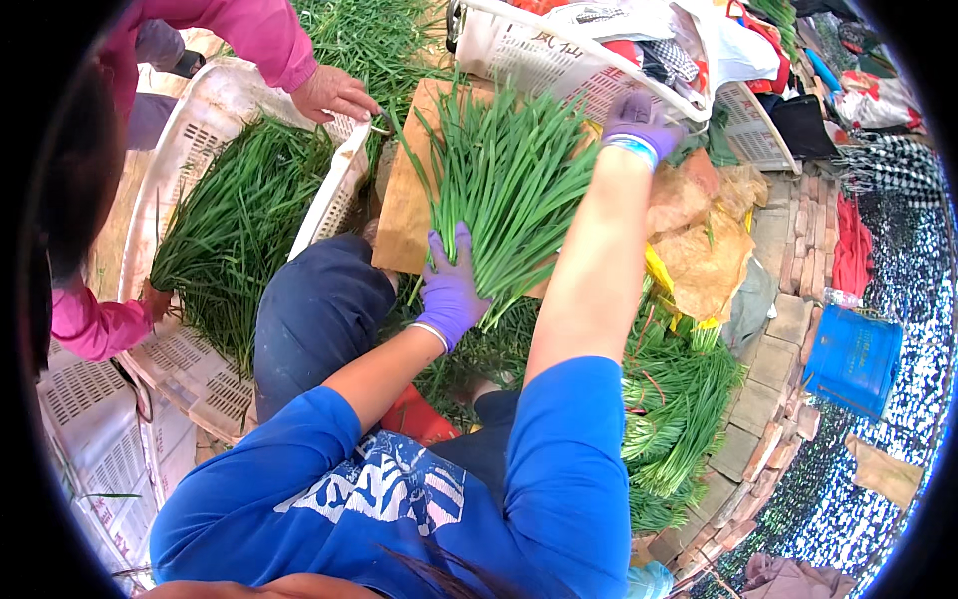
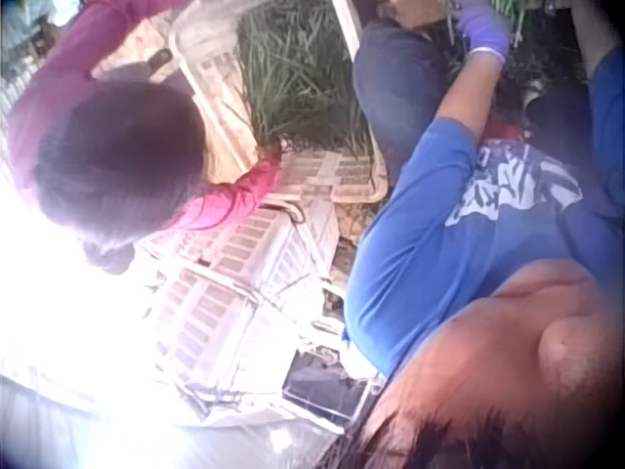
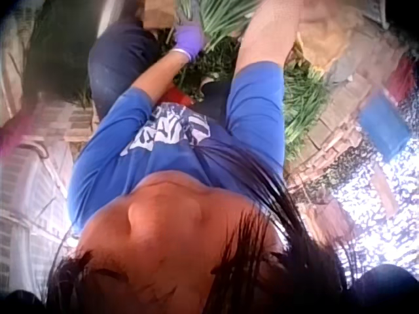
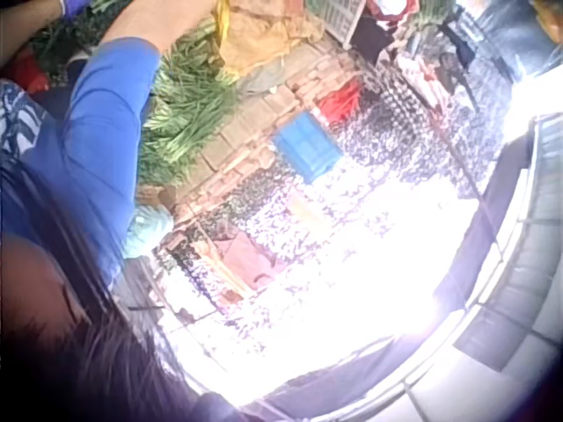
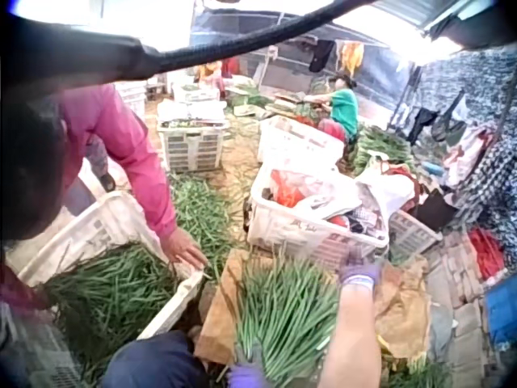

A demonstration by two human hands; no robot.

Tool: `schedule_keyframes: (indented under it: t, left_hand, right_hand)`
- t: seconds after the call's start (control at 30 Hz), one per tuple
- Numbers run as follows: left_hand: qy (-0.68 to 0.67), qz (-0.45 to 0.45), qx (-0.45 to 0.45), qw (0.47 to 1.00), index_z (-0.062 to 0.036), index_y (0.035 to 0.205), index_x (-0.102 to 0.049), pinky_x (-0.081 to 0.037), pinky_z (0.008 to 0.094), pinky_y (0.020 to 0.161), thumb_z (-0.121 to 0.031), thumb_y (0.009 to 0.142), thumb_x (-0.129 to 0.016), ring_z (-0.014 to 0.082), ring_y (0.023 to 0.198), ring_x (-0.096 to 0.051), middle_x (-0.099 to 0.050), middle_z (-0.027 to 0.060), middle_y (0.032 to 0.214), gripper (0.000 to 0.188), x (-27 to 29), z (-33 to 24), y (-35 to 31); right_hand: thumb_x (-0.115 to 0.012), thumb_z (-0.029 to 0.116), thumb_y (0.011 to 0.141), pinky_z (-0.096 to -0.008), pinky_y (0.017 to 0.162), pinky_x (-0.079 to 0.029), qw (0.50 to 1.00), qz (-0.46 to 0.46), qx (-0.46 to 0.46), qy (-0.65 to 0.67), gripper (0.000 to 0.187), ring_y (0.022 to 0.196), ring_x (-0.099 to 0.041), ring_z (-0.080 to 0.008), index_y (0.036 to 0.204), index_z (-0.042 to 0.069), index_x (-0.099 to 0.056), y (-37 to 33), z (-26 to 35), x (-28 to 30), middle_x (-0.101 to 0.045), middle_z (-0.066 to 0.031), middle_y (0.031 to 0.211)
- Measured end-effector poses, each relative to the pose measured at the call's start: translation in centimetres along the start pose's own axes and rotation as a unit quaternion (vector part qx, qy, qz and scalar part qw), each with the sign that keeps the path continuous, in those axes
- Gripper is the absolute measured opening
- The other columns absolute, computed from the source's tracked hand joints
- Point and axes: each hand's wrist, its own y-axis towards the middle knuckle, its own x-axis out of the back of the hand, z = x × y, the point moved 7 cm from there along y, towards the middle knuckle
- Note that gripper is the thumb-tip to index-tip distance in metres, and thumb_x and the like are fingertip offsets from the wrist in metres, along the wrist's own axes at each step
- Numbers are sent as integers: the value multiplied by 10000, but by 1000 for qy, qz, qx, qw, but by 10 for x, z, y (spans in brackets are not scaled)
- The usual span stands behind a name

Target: The person bunches green leaves together, cuts the ends off with a cleaver on a wooden board, and secures each bunch with a red tie.

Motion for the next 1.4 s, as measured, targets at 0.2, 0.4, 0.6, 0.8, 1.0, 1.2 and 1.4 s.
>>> schedule_keyframes:
  t: [0.2,0.4,0.6,0.8,1.0,1.2,1.4]
  left_hand:
    - [-3,21,11,1000,-193,1379,57,-438,490,791,-300,604,-754,461,1113,-359,-8,265,1395,1128,1,-2,0]
    - [-4,14,1,1000,-200,1379,47,-418,507,812,-292,609,-752,474,1118,-352,-15,269,1392,1114,-4,-1,0]
    - [7,12,2,1000,-194,1378,51,-422,516,795,-306,609,-750,475,1109,-356,-16,273,1389,1116,-6,1,2]
    - [9,5,0,1000,-208,1378,46,-435,520,771,-349,596,-756,486,1110,-348,-16,271,1388,1129,-6,2,4]
    - [4,3,-18,1000,-184,1378,47,-412,499,824,-368,606,-740,498,1088,-366,-42,300,1374,1118,-1,1,0]
    - [1,-59,-97,994,-119,1377,67,-398,436,888,-292,585,-773,508,1096,-393,-37,380,1337,1167,-16,-4,8]
    - [-39,-92,-129,987,-75,1368,60,-309,386,988,-210,576,-768,463,1213,-278,15,401,1324,1154,-10,-1,26]
  right_hand:
    - [-576,567,686,-591,1005,-110,448,226,306,-809,664,1286,-176,-360,1254,251,-442,-45,-72,-73,-248,-135,1383]
    - [-644,572,621,-605,1006,-62,366,322,17,-873,694,1314,-92,-363,1231,289,-473,-51,-128,-44,-149,-96,1435]
    - [-670,513,632,-609,991,-133,382,343,-27,-858,651,1283,-212,-331,1186,205,-523,-45,-148,-44,-276,-99,1381]
    - [-670,371,641,-306,864,-415,587,244,154,-756,647,1020,-535,-289,1099,-63,-522,-5,-169,-14,-555,-194,1106]
    - [-599,273,721,-381,735,-455,747,12,193,-636,397,828,-592,-313,1015,7,-581,10,-93,6,-612,-201,916]
    - [-593,179,790,-490,829,-414,986,-138,91,-5,435,963,-551,-292,1187,62,-460,-19,52,158,-581,-137,1007]
    - [-634,290,752,-326,792,-387,962,-95,17,-256,320,828,-588,-192,989,79,-592,-91,96,337,-616,-107,968]
